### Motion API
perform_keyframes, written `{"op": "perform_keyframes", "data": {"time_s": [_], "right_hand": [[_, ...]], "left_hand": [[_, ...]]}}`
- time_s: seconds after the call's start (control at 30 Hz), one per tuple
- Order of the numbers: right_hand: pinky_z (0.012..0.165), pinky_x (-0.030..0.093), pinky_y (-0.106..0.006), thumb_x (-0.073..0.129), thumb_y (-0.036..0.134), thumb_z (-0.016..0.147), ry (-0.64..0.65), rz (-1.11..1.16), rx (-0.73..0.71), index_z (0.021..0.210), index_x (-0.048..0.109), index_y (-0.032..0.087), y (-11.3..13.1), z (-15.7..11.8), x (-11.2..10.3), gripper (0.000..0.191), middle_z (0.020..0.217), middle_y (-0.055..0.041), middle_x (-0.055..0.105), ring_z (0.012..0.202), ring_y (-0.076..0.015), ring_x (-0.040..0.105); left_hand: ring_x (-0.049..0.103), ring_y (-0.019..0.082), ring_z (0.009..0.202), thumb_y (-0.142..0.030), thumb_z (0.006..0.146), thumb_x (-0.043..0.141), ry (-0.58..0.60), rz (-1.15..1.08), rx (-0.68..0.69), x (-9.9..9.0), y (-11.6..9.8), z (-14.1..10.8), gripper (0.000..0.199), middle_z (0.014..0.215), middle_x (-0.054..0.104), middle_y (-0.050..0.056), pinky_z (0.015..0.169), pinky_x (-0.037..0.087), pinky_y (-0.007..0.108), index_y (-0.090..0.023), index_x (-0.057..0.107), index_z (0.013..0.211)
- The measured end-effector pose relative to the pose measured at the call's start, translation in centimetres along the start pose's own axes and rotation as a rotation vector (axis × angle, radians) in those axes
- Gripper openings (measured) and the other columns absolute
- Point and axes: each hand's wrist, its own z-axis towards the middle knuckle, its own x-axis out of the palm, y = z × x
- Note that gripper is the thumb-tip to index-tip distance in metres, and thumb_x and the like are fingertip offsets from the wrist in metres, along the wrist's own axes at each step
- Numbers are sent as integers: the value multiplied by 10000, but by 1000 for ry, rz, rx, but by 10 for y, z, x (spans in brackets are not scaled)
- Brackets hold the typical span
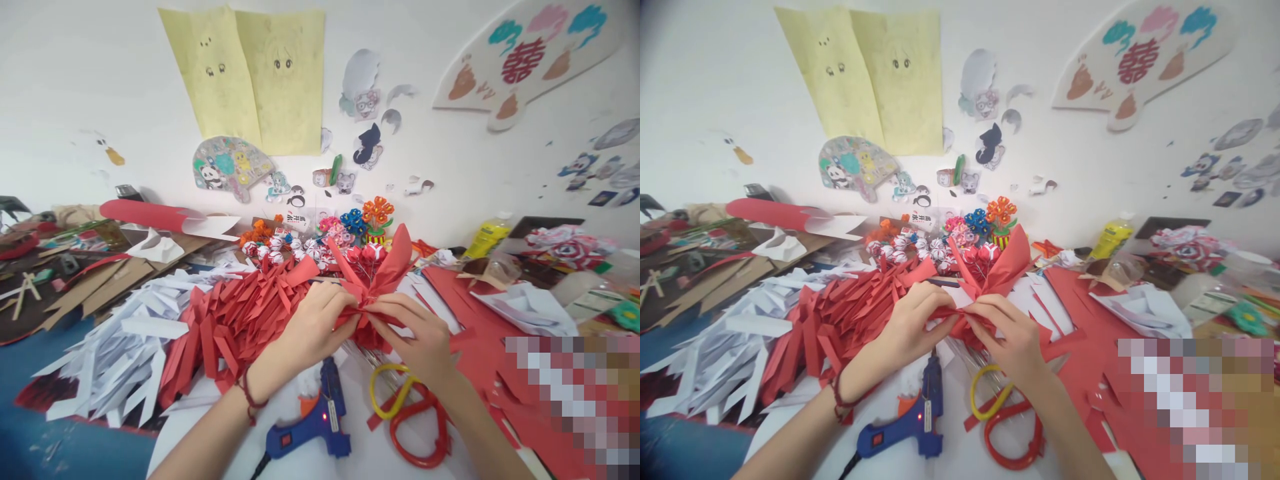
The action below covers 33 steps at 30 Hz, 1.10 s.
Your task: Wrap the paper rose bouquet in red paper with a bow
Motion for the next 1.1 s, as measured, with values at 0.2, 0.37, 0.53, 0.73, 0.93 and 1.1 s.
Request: {"op": "perform_keyframes", "data": {"time_s": [0.2, 0.37, 0.53, 0.73, 0.93, 1.1], "right_hand": [[819, 578, -289, 629, 87, 903, 7, 25, -7, 1065, 674, 258, -1, -1, 1, 240, 968, -42, 715, 896, -168, 690], [809, 576, -291, 625, 82, 902, 21, 46, 9, 1063, 673, 253, -2, -2, 1, 240, 965, -44, 712, 888, -170, 689], [809, 571, -282, 631, 90, 902, 43, 89, 51, 1049, 677, 251, -2, -2, 1, 223, 969, -41, 711, 894, -165, 688], [798, 576, -286, 635, 122, 905, 77, 123, 92, 1034, 689, 251, -3, -1, 1, 190, 968, -41, 717, 883, -170, 695], [782, 576, -280, 628, 118, 905, 88, 130, 90, 1044, 682, 258, -4, -2, 1, 205, 976, -36, 721, 882, -169, 696], [790, 566, -277, 640, 117, 899, 96, 133, 119, 1033, 684, 246, -4, -3, 2, 191, 964, -34, 719, 884, -164, 692]], "left_hand": [[574, 183, 841, -195, 961, 550, 2, 33, 35, 1, 0, -3, 27, 914, 658, 44, 764, 428, 333, -201, 541, 986], [572, 181, 824, -193, 965, 542, 7, 48, 48, 1, 0, -3, 21, 906, 658, 46, 755, 430, 331, -201, 544, 984], [573, 181, 829, -180, 952, 558, 18, 42, 41, 0, 0, -3, 28, 906, 650, 46, 751, 443, 326, -194, 546, 972], [576, 192, 858, -186, 947, 560, 53, -22, 14, -2, 1, -2, 32, 919, 648, 57, 767, 464, 330, -195, 553, 978], [570, 191, 846, -177, 943, 567, 48, -6, 26, -2, 0, -2, 34, 915, 649, 59, 762, 457, 328, -196, 554, 969], [556, 177, 815, -151, 929, 578, 56, -18, 6, -1, -1, -1, 45, 879, 643, 44, 738, 444, 316, -189, 555, 926]]}}
